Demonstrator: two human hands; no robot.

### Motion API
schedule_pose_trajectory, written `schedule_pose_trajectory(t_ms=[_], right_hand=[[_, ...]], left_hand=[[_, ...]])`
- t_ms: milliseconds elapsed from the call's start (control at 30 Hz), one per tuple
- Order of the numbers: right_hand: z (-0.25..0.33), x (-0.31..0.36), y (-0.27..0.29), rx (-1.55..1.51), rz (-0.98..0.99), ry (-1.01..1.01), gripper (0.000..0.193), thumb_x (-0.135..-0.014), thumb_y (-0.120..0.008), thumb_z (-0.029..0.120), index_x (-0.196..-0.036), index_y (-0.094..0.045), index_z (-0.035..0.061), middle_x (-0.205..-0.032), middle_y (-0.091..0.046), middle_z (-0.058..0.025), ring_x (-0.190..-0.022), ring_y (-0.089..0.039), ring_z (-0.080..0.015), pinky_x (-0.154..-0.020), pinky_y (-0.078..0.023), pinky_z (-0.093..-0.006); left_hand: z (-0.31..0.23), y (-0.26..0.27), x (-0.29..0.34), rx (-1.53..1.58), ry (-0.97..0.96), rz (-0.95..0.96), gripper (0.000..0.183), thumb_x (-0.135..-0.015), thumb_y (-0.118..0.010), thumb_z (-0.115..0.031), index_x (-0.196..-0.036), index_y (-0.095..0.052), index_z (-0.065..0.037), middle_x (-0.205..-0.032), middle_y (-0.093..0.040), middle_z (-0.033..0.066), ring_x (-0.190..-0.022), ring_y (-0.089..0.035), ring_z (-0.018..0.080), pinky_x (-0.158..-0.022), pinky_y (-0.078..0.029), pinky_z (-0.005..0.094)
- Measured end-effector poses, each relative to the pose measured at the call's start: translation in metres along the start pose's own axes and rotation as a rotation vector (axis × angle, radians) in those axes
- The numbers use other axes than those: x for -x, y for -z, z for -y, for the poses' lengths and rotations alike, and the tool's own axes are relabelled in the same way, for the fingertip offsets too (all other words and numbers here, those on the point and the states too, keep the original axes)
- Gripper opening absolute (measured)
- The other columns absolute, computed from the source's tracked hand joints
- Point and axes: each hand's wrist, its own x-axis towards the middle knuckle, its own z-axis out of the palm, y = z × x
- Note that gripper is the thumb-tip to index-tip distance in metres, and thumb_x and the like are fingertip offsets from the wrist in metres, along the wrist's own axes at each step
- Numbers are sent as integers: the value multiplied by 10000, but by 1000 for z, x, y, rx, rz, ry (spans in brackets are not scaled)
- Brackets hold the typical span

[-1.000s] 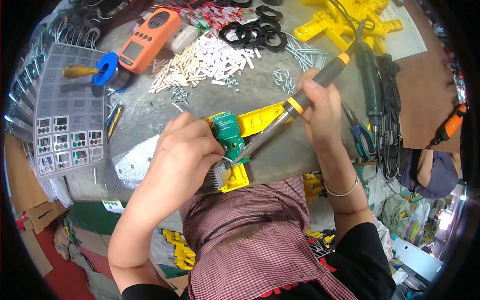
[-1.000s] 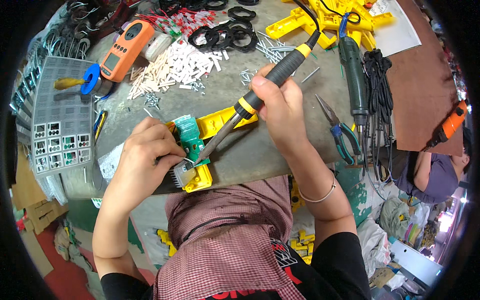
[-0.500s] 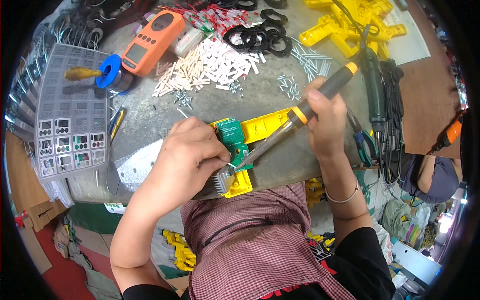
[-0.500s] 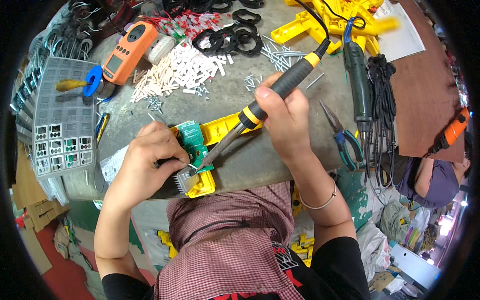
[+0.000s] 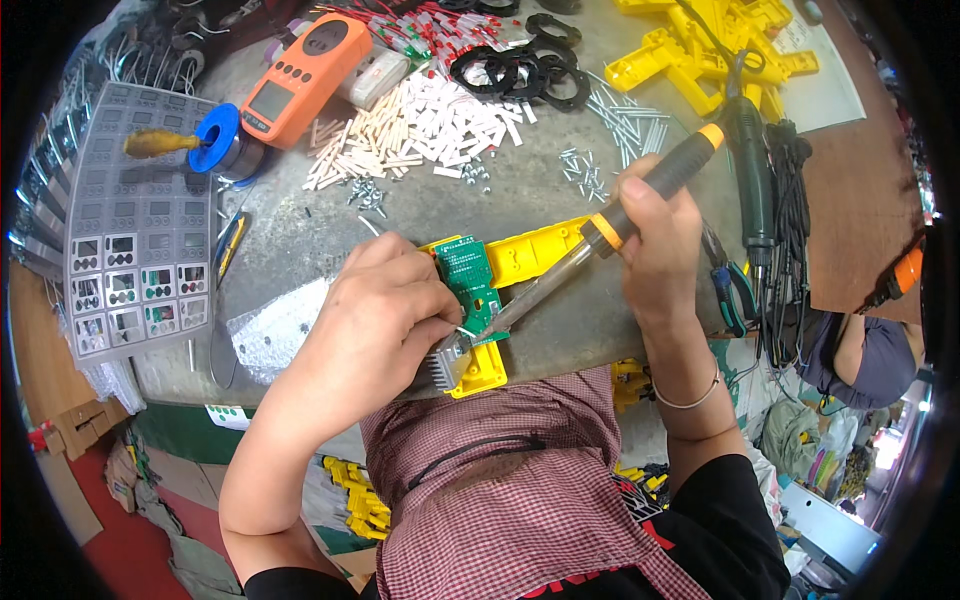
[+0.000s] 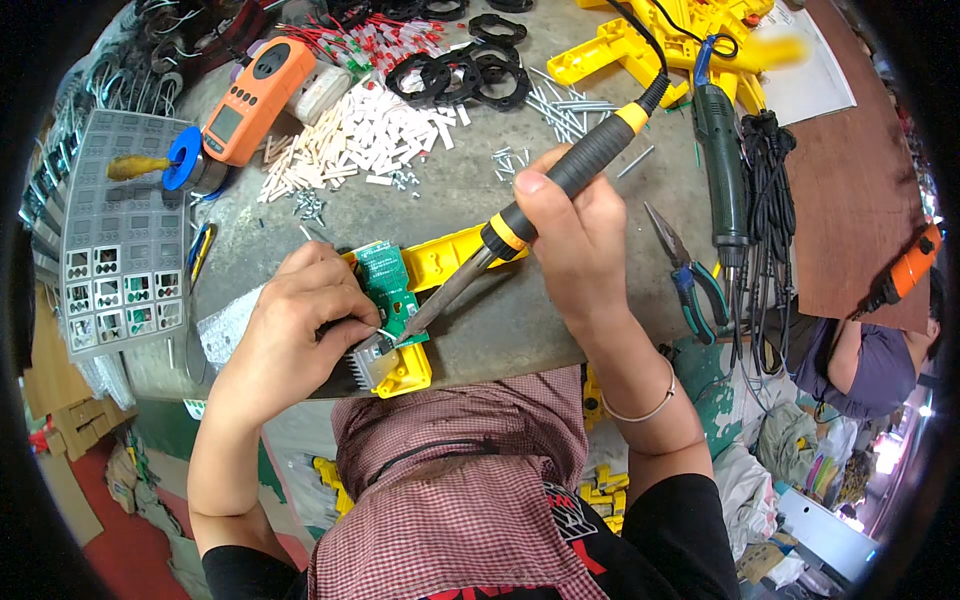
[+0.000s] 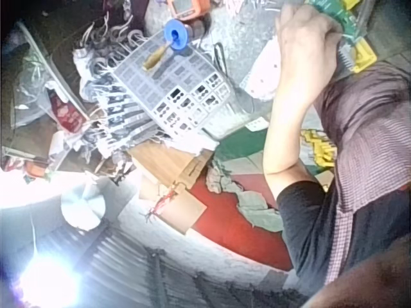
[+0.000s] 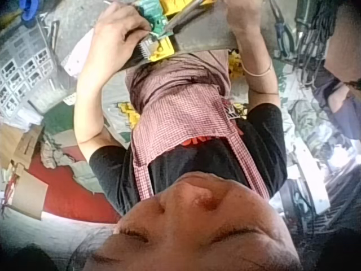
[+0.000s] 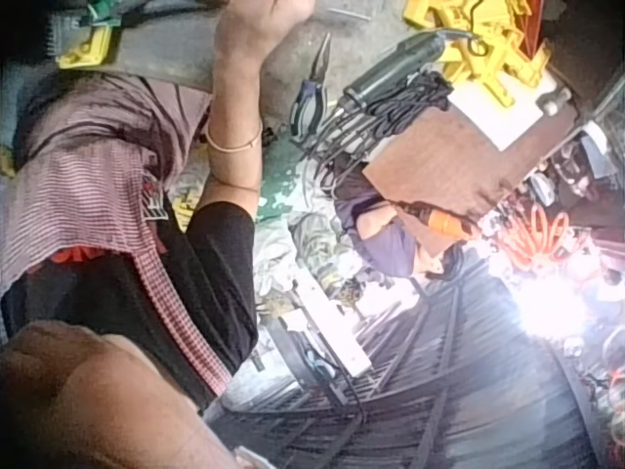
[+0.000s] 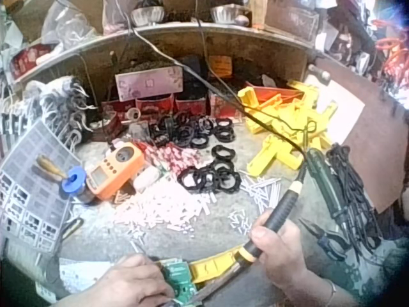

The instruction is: Assembling a yellow plastic electronic housing by attaching components, soldering wires, and securing it with screws.

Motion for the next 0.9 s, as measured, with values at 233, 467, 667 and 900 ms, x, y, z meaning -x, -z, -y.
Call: schedule_pose_trajectory(t_ms=[233,467,667,900], right_hand=[[5,6,-3,45,-10,86,139,-910,-626,164,-910,-561,41,-777,-505,28,-702,-443,-46,-623,-379,-215],[6,4,-1,17,-30,57,127,-915,-621,160,-899,-564,48,-775,-502,32,-695,-440,-42,-617,-375,-212],[5,4,1,6,-6,35,133,-918,-615,174,-880,-560,58,-732,-490,41,-633,-425,-33,-556,-352,-201],[4,5,1,11,1,54,133,-897,-620,179,-862,-561,66,-728,-492,33,-636,-438,-42,-564,-361,-207]], left_hand=[[0,1,0,2,-3,9,125,-666,-729,13,-773,-671,-16,-807,-590,89,-874,-551,293,-790,-468,376],[-2,2,-1,-11,-6,12,130,-661,-729,21,-770,-670,-16,-804,-584,91,-873,-550,295,-783,-468,379],[-2,2,-3,-24,-5,28,139,-654,-731,31,-767,-666,-15,-798,-582,91,-868,-549,294,-782,-466,382],[-4,2,-3,-18,-7,31,130,-662,-725,26,-769,-661,-12,-790,-573,93,-860,-543,301,-776,-464,391]])
